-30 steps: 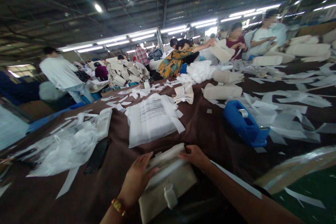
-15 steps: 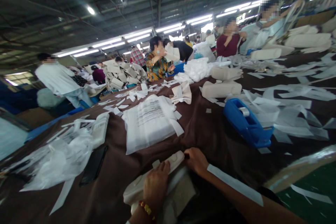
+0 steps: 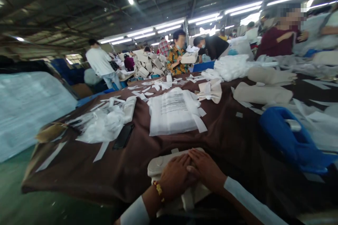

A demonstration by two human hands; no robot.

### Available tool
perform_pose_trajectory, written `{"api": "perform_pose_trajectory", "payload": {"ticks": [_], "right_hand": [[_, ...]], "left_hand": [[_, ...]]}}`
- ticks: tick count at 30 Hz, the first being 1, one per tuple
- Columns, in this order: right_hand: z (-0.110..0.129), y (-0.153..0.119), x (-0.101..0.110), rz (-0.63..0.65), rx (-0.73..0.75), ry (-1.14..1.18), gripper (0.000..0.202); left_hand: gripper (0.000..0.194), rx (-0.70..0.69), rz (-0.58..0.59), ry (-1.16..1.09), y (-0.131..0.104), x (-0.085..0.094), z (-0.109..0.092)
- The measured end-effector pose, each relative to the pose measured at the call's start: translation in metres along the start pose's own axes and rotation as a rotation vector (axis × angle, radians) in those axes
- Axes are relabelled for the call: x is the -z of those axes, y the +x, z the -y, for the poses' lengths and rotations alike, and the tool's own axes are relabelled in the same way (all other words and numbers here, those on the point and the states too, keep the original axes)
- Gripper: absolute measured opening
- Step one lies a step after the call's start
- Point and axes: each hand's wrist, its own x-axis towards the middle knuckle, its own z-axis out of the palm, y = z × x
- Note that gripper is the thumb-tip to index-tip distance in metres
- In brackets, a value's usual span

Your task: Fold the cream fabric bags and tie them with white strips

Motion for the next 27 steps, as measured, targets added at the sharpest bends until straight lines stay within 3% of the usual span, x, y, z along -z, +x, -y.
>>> {"api": "perform_pose_trajectory", "payload": {"ticks": [3,5,7,10,14,16,18,20,22,24,27], "right_hand": [[-0.007,-0.003,0.0,0.07,0.028,-0.052,0.071],[-0.01,0.0,0.004,0.097,0.056,-0.073,0.079],[-0.011,0.004,0.008,0.094,0.087,-0.09,0.069],[-0.011,0.009,0.008,0.053,0.116,-0.099,0.047],[-0.009,0.01,0.001,-0.021,0.069,-0.117,0.037],[-0.009,0.009,-0.002,-0.045,0.034,-0.156,0.037],[-0.012,0.009,-0.003,-0.05,0.01,-0.192,0.037],[-0.017,0.008,-0.005,-0.056,0.002,-0.21,0.038],[-0.025,0.007,-0.007,-0.078,-0.007,-0.22,0.039],[-0.032,0.008,-0.008,-0.108,-0.013,-0.233,0.041],[-0.032,0.01,0.0,-0.078,-0.03,-0.251,0.044]], "left_hand": [[0.082,-0.02,-0.03,0.054,-0.036,0.007,0.025],[0.076,0.076,-0.061,0.072,-0.059,0.008,0.047],[0.066,0.15,-0.086,-0.015,-0.074,0.005,0.068],[0.053,0.129,-0.161,-0.193,-0.08,-0.007,0.092],[0.035,0.045,-0.279,-0.181,-0.068,-0.026,0.104],[0.032,0.045,-0.32,-0.189,-0.062,-0.031,0.103],[0.036,0.129,-0.403,-0.277,-0.062,-0.033,0.095],[0.057,0.373,-0.551,-0.446,-0.067,-0.034,0.08],[0.076,0.697,-0.624,-0.703,-0.074,-0.037,0.061],[0.071,0.87,-0.581,-0.96,-0.078,-0.04,0.042],[0.048,0.886,-0.554,-1.191,-0.075,-0.04,0.018]]}}
